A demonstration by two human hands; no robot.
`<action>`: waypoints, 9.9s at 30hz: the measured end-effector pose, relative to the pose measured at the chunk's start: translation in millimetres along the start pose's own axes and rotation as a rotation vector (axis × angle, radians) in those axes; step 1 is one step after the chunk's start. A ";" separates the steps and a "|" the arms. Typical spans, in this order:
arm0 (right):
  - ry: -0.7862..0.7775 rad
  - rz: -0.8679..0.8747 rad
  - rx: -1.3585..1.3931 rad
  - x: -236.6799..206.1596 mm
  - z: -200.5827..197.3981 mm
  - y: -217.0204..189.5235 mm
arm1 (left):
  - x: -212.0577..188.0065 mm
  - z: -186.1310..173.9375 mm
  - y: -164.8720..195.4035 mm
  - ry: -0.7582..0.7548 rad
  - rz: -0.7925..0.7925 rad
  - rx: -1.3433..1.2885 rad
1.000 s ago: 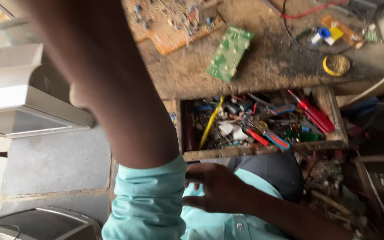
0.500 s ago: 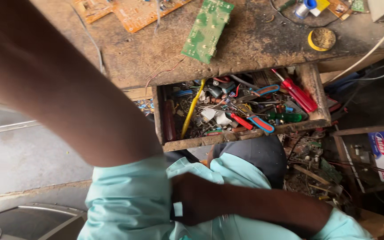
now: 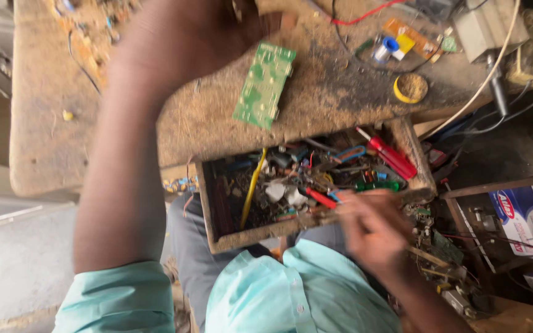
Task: The person works at a cluttered repair bench on television circuit boards. They point at components with a tool, pry and unscrew parts from a large board using screwdrivers, handle a small green board, brush dust off it, and solder components onto it with a soldering iron.
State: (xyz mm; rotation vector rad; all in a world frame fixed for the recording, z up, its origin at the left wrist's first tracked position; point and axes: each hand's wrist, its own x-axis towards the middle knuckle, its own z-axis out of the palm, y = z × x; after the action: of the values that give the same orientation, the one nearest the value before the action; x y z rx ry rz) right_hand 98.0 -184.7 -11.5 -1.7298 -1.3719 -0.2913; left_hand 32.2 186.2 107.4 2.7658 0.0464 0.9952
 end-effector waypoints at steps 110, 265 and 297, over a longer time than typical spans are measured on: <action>-0.020 -0.454 -0.182 153.4 44.4 28.4 | 5.5 98.9 -56.3 -0.404 -0.331 -1.146; -0.188 0.344 -0.363 28.6 -2.2 59.5 | -14.2 119.8 -60.2 -0.466 -0.405 -1.578; -0.515 0.159 -0.321 42.3 36.0 11.4 | -34.9 123.7 -83.1 -0.652 -0.815 -1.441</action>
State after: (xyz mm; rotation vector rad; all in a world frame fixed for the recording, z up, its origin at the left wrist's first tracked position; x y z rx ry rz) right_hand 111.6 -129.7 -10.4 -2.2775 -1.5958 0.0341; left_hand 86.8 242.2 -24.2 1.3331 0.2217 -0.1737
